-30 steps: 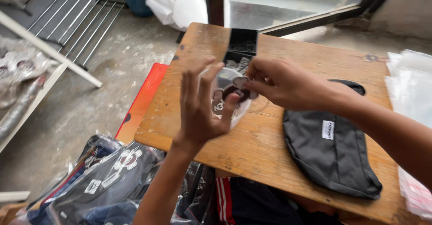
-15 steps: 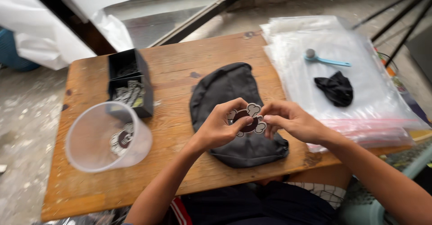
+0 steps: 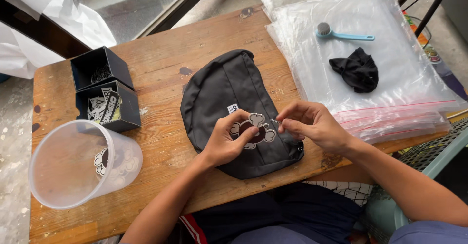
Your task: The person places a black bag into a clear plastic bag and seals it. They then brush the bag with a small brush, attach a decorative charm to the zipper, and place the bag into a basket. Finally, they wipe a plastic bag with a cloth and pack another bag into it.
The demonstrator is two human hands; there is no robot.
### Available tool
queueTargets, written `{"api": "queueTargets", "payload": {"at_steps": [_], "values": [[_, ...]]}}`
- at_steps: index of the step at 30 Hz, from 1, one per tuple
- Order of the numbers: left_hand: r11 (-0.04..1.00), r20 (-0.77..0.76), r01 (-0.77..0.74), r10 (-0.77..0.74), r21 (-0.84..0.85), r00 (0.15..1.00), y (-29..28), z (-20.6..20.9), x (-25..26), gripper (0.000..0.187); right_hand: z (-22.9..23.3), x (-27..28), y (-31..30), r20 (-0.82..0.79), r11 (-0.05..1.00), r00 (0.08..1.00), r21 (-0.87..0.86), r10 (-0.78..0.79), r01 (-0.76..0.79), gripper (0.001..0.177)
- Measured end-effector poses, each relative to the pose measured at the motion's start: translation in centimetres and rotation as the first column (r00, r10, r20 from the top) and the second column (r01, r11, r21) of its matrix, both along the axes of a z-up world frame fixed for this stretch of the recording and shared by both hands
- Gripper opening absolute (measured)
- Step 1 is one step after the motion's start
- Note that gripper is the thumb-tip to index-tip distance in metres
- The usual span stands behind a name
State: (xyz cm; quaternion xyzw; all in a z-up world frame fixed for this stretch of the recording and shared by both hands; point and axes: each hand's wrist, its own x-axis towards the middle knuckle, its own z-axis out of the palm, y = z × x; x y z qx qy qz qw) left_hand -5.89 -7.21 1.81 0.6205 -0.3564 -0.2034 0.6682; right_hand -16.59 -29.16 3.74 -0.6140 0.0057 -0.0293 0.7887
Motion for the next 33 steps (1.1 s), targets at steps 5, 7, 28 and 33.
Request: {"api": "queueTargets", "payload": {"at_steps": [5,7,28,33], "values": [[0.999,-0.011,0.036,-0.036,0.007,0.999,-0.1,0.1,0.0,0.008,0.7,-0.3,0.5,0.023,0.993,1.000,-0.119,-0.020,0.022,0.024],[0.999,-0.022,0.033,-0.033,0.007,0.999,0.0,0.0,0.2,0.008,0.6,-0.3,0.6,0.023,0.986,0.999,-0.164,-0.029,0.032,0.024],[0.995,-0.114,0.095,-0.098,-0.038,0.989,-0.5,1.1,-1.0,0.011,-1.1,-0.7,1.2,-0.068,0.979,0.997,-0.200,0.020,-0.033,0.011],[0.994,-0.119,0.105,-0.109,-0.041,0.987,-0.5,1.3,-1.1,0.010,-0.8,-0.7,1.4,-0.063,0.978,0.997,-0.201,0.043,-0.055,0.010]]}}
